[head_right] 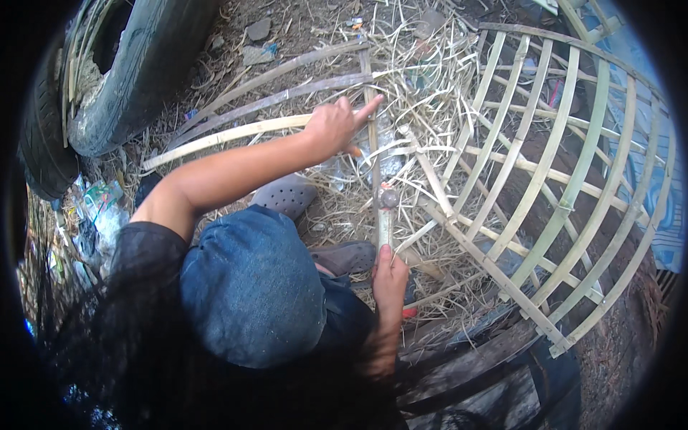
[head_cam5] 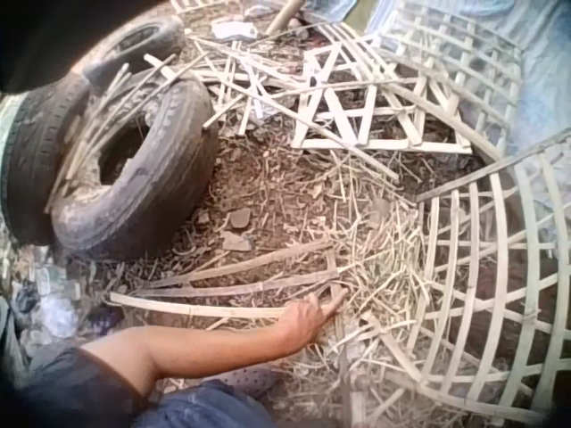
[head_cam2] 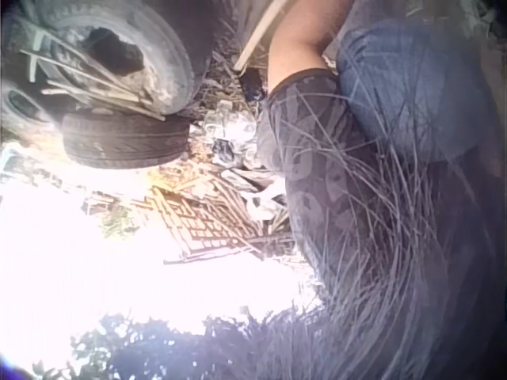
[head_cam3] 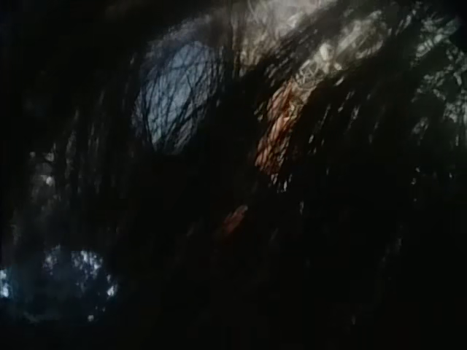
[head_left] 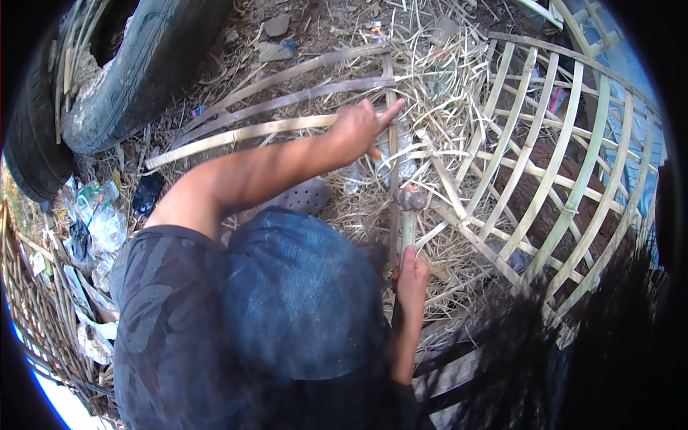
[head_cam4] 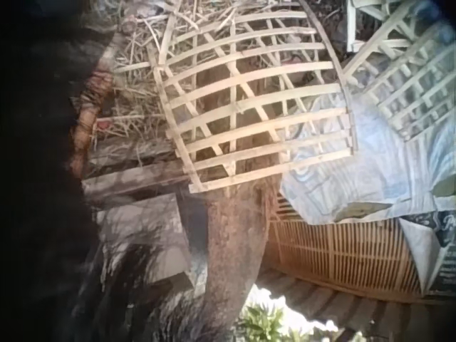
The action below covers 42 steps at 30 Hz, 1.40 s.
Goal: The person constructs a bamboo lattice by hammering nails into intersecting bamboo strips and then repositions a partially completed lattice section.
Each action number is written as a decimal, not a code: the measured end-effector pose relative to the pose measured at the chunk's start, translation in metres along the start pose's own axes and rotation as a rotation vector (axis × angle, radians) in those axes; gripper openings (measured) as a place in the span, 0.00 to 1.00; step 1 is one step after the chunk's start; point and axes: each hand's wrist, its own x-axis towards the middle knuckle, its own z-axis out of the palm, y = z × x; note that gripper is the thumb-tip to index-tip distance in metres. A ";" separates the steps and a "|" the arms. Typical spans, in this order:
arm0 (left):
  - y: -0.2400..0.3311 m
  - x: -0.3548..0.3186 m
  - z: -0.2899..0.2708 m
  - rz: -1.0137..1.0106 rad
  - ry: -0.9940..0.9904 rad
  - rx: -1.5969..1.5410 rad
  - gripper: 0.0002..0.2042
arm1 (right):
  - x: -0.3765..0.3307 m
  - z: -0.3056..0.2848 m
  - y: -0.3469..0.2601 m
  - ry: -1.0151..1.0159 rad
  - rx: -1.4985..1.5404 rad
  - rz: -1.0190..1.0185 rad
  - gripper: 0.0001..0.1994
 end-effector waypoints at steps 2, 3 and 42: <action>-0.003 -0.002 0.000 -0.029 0.017 -0.063 0.63 | 0.001 0.003 -0.012 -0.012 0.026 0.017 0.24; -0.005 -0.007 0.003 -0.060 0.016 -0.133 0.63 | -0.001 0.004 -0.016 -0.034 0.044 0.049 0.23; -0.055 0.001 0.015 0.230 0.074 -1.173 0.19 | 0.013 0.018 -0.040 -0.093 0.098 0.014 0.26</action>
